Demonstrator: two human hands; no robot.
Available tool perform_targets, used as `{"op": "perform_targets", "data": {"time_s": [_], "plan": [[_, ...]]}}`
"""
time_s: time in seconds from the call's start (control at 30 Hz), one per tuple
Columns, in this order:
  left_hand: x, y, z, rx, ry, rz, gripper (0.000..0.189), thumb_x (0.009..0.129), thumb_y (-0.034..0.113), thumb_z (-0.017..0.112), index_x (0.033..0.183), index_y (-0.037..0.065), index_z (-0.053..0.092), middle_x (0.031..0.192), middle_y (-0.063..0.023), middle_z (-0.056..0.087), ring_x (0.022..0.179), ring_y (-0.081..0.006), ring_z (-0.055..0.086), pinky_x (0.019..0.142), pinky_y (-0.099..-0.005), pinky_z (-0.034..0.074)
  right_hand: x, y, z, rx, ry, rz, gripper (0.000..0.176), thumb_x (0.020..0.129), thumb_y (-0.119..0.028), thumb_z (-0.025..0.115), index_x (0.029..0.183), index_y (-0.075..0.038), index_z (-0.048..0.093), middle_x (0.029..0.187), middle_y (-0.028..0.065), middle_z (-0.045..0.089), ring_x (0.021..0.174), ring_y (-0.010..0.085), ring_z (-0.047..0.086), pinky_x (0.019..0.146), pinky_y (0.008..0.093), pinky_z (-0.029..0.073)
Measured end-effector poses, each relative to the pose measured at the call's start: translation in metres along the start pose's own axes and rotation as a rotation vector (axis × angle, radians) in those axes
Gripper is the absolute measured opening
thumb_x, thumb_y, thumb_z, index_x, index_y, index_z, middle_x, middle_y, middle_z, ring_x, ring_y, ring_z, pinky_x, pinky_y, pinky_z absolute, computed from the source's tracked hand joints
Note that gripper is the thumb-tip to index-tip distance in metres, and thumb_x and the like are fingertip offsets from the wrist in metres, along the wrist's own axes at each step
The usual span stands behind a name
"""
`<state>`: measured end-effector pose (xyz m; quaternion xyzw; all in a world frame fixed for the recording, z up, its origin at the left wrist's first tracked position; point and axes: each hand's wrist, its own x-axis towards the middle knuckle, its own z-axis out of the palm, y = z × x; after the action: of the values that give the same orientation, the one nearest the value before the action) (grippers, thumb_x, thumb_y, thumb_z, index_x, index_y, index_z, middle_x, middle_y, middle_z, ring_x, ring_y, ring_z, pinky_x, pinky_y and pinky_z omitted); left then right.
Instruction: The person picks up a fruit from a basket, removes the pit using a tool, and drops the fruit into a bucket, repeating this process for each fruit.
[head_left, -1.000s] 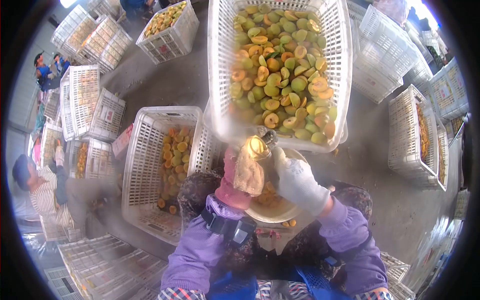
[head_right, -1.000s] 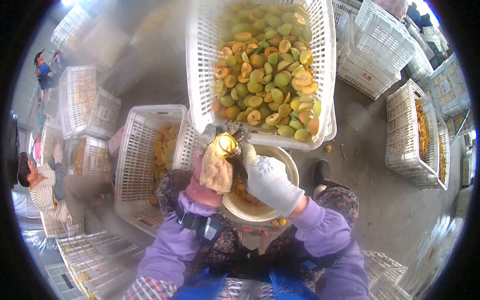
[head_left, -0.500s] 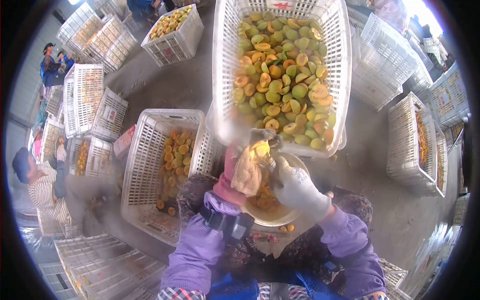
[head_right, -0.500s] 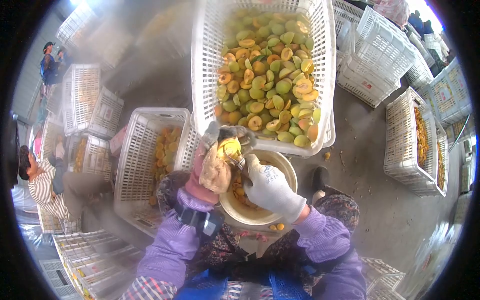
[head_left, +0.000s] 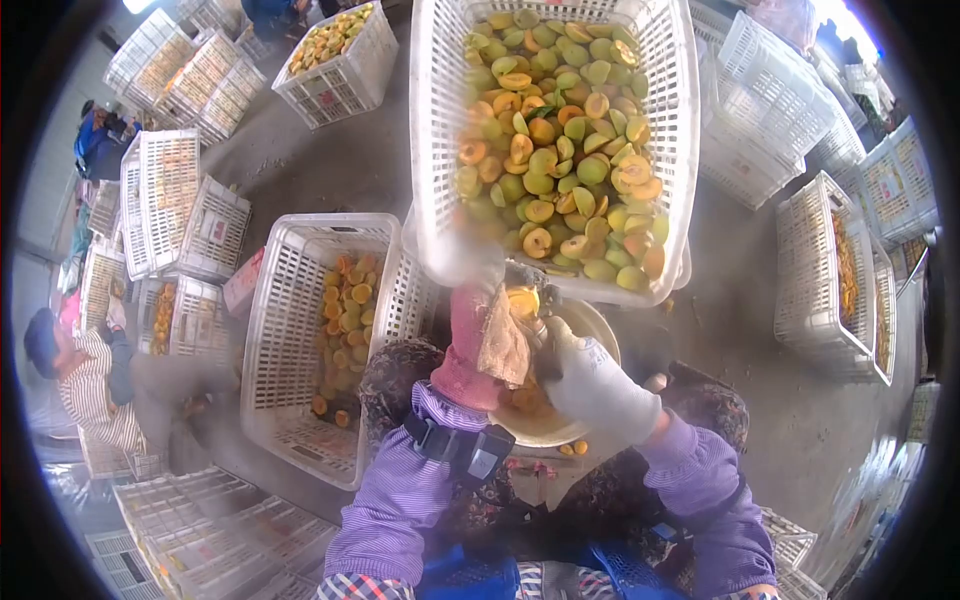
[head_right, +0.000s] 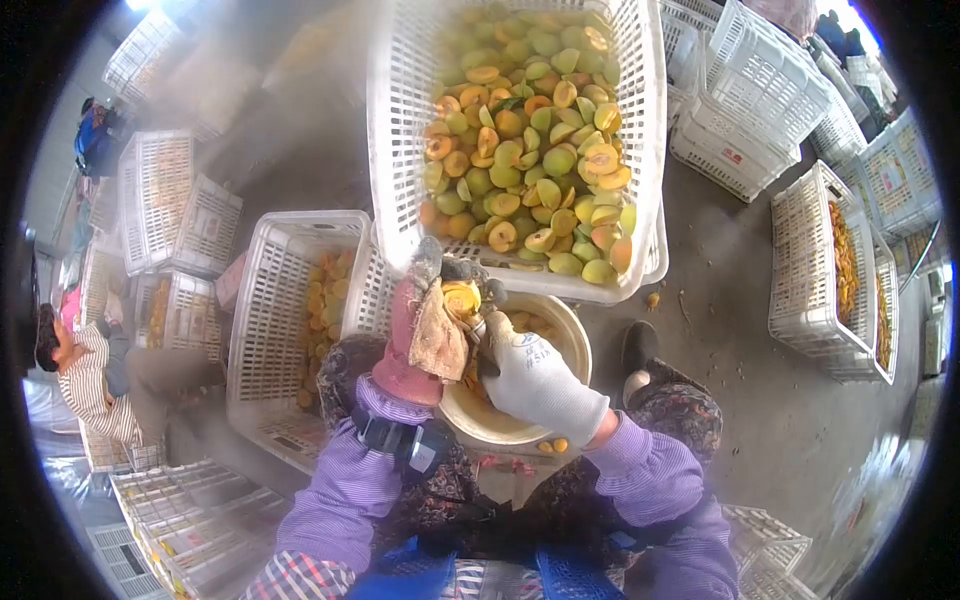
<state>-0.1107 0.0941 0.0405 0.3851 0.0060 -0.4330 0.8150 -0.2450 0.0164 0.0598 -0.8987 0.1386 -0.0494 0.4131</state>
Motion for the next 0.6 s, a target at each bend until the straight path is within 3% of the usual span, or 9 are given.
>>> {"op": "perform_targets", "data": {"time_s": [0.03, 0.17, 0.23, 0.27, 0.33, 0.4, 0.5, 0.6], "plan": [[0.0, -0.001, -0.003, 0.086, -0.024, 0.003, 0.041, 0.097, 0.04, 0.048, 0.089, 0.002, 0.059, 0.075, -0.012, 0.063, 0.074, -0.0261, 0.066, 0.064, -0.0345, 0.057, -0.001, -0.002, -0.003, 0.035, -0.022, 0.029, 0.033, 0.072, -0.009, 0.059, 0.1, 0.009, 0.061, 0.103, 0.0302, 0.057, 0.072, 0.035, 0.063, 0.066, 0.0387, 0.053], [0.006, -0.003, -0.017, 0.336, -0.088, 0.041, 0.04, 0.098, 0.04, 0.046, 0.094, 0.002, 0.059, 0.078, -0.0113, 0.063, 0.076, -0.0241, 0.066, 0.066, -0.0335, 0.057, -0.002, 0.011, 0.0, -0.069, -0.059, -0.075, 0.043, 0.076, -0.009, 0.057, 0.114, 0.012, 0.052, 0.096, 0.0266, 0.059, 0.072, 0.0344, 0.063, 0.067, 0.0403, 0.052], [0.008, -0.02, -0.033, 0.594, -0.089, 0.276, 0.041, 0.099, 0.04, 0.045, 0.095, 0.002, 0.06, 0.08, -0.0117, 0.064, 0.076, -0.0239, 0.066, 0.067, -0.033, 0.057, -0.005, 0.016, 0.0, -0.11, -0.096, -0.073, 0.046, 0.078, -0.01, 0.057, 0.118, 0.012, 0.05, 0.094, 0.0251, 0.06, 0.072, 0.0345, 0.063, 0.067, 0.0395, 0.052], [0.009, -0.032, -0.045, 0.817, -0.087, 0.508, 0.042, 0.099, 0.041, 0.044, 0.096, 0.001, 0.06, 0.08, -0.012, 0.065, 0.076, -0.0241, 0.066, 0.067, -0.0326, 0.056, -0.003, 0.018, -0.001, -0.093, -0.114, -0.07, 0.046, 0.077, -0.01, 0.057, 0.117, 0.012, 0.051, 0.094, 0.0245, 0.06, 0.073, 0.0346, 0.063, 0.066, 0.0384, 0.052], [0.007, -0.032, -0.04, 0.901, -0.109, 0.6, 0.043, 0.099, 0.041, 0.044, 0.095, 0.002, 0.061, 0.082, -0.0128, 0.065, 0.076, -0.0245, 0.066, 0.066, -0.0326, 0.056, -0.003, 0.015, -0.001, -0.091, -0.105, -0.011, 0.044, 0.077, -0.01, 0.057, 0.115, 0.011, 0.053, 0.094, 0.023, 0.061, 0.073, 0.0343, 0.063, 0.068, 0.0375, 0.052], [0.005, -0.023, -0.027, 0.614, -0.141, 0.323, 0.042, 0.099, 0.042, 0.045, 0.094, 0.003, 0.061, 0.083, -0.0138, 0.066, 0.076, -0.0251, 0.066, 0.065, -0.033, 0.056, -0.003, 0.005, -0.001, -0.133, -0.067, 0.093, 0.04, 0.076, -0.009, 0.057, 0.111, 0.009, 0.057, 0.094, 0.0211, 0.061, 0.075, 0.0334, 0.064, 0.073, 0.0377, 0.051], [0.003, -0.004, -0.009, 0.199, -0.175, -0.095, 0.041, 0.098, 0.042, 0.046, 0.093, 0.004, 0.061, 0.084, -0.0152, 0.066, 0.076, -0.026, 0.066, 0.064, -0.0338, 0.055, -0.004, -0.012, -0.015, 0.199, -0.12, 0.233, 0.032, 0.077, -0.008, 0.057, 0.106, 0.006, 0.06, 0.094, 0.0153, 0.062, 0.086, 0.0279, 0.063, 0.081, 0.0383, 0.049], [0.011, -0.008, -0.009, 0.318, -0.145, -0.016, 0.041, 0.098, 0.042, 0.047, 0.086, 0.004, 0.059, 0.081, -0.0155, 0.065, 0.075, -0.0287, 0.065, 0.064, -0.0368, 0.055, -0.005, 0.009, -0.009, 0.018, -0.193, 0.054, 0.027, 0.079, -0.009, 0.057, 0.103, 0.002, 0.061, 0.088, 0.0123, 0.061, 0.092, 0.0265, 0.061, 0.081, 0.0381, 0.047]]}}
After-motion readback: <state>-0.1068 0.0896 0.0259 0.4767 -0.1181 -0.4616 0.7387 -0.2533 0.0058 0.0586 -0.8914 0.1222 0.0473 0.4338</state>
